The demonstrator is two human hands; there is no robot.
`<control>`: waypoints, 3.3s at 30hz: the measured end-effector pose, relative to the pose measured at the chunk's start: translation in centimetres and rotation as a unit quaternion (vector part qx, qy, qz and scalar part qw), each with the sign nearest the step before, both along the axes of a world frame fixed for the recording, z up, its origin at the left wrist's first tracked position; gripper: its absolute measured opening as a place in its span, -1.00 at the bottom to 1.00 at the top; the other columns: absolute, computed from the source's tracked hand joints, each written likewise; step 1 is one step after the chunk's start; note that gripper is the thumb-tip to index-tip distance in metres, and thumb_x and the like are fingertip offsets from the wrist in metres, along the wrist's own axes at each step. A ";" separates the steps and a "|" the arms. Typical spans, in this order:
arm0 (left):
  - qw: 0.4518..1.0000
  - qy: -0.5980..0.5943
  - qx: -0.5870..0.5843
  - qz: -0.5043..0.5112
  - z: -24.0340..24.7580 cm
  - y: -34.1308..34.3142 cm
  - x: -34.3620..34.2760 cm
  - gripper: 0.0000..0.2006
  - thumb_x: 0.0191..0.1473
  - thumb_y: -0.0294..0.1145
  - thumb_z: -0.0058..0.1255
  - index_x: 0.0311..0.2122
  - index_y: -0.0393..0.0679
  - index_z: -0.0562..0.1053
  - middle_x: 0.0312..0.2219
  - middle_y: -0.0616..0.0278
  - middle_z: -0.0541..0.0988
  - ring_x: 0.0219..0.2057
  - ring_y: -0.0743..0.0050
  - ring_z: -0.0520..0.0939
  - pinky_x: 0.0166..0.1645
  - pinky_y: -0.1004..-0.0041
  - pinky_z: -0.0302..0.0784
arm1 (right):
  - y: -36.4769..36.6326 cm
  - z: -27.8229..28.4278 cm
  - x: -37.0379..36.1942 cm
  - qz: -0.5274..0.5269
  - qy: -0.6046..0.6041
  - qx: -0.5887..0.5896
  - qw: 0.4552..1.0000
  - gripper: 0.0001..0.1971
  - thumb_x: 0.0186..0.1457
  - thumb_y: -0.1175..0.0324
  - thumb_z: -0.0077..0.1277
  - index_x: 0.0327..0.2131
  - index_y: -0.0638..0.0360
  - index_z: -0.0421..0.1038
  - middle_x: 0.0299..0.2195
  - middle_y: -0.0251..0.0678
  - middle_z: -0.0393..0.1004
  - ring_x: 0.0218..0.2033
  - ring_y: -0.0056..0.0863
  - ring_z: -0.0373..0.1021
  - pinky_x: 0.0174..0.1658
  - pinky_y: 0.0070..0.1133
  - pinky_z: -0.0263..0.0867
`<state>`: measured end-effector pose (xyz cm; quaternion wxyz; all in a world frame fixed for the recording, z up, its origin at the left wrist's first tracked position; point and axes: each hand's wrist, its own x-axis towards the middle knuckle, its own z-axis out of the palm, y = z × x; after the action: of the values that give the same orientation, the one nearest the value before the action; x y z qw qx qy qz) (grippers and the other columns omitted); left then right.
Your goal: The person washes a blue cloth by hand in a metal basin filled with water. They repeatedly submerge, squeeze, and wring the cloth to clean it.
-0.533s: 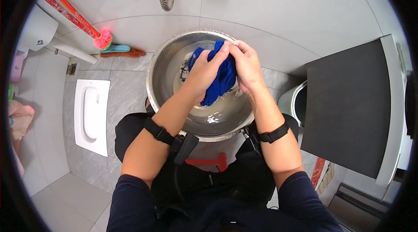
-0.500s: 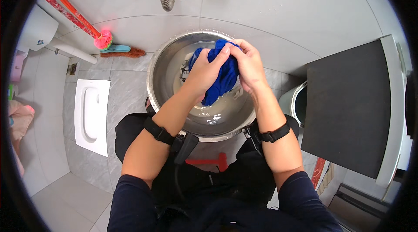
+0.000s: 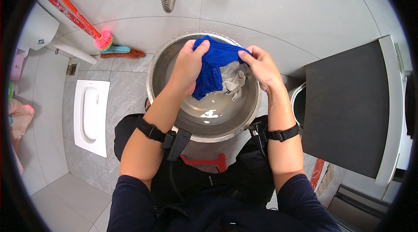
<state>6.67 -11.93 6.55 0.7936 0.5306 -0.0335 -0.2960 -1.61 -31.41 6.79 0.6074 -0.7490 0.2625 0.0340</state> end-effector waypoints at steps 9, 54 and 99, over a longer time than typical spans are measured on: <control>0.985 -0.019 0.058 -0.163 0.1 0.4 -0.4 -0.40 0.32 0.17 -0.44 0.02 -0.13 0.47 -0.15 0.16 0.53 0.02 0.39 0.41 0.21 0.21 0.20 | 2.2 0.0 0.4 0.047 -0.132 -0.121 0.983 -0.73 0.08 0.38 0.18 -0.14 0.26 0.48 -0.38 -0.29 0.56 -0.31 -0.58 0.46 -0.21 -0.58 0.38; 0.983 0.172 0.026 0.054 -5.0 -0.1 0.9 -0.69 0.20 -0.06 -0.02 -0.49 0.00 0.35 -0.58 0.34 0.43 -0.49 0.51 0.50 -0.37 0.42 0.46 | 11.5 0.7 -1.4 0.098 -0.393 -0.231 0.885 -0.80 0.12 0.36 0.13 -0.49 0.23 0.40 -0.53 -0.29 0.41 -0.52 -0.31 0.37 -0.42 -0.48 0.32; 0.964 0.255 -0.059 -0.043 -6.1 -0.3 -0.1 -0.70 0.20 0.03 -0.01 -0.35 0.02 0.35 -0.62 0.34 0.47 -0.66 0.47 0.47 -0.54 0.44 0.41 | 11.9 1.1 -1.9 0.172 -0.430 -0.219 0.859 -0.72 -0.02 0.42 0.15 -0.68 0.22 0.29 -0.65 -0.23 0.28 -0.61 -0.24 0.26 -0.50 -0.46 0.17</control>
<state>6.58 -12.20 0.43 0.7923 0.3875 0.1302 -0.4530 -3.54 -19.51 7.93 0.4644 -0.8363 -0.1567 -0.2459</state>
